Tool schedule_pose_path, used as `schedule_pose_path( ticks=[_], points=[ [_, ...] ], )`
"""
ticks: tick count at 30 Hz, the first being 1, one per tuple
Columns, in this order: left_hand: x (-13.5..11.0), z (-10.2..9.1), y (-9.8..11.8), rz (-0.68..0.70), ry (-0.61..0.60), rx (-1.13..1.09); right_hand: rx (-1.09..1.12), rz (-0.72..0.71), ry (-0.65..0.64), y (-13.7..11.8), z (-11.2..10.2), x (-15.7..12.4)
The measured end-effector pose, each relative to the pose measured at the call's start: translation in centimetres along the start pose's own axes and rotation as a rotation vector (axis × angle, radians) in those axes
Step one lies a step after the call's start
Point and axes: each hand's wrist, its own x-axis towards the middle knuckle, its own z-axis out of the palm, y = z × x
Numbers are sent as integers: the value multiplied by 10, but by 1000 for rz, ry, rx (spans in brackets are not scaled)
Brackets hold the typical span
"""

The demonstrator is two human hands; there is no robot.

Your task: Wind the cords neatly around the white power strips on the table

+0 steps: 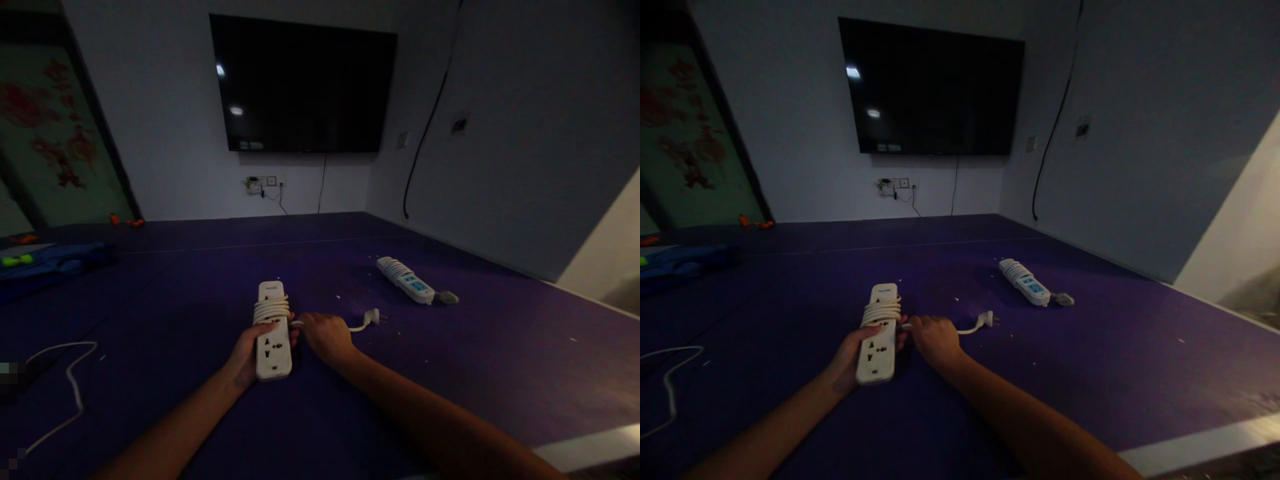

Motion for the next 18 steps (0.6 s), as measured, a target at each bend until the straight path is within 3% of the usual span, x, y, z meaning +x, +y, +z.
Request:
schedule_pose_path(
  ticks=[6, 18],
  points=[
    [2, 2, 1, 61, 102, -36, 91, 163, 152, 4, 4, -2],
    [1, 0, 3, 55, 105, -1, 366, 343, 508, 7, 13, -3]
  ],
)
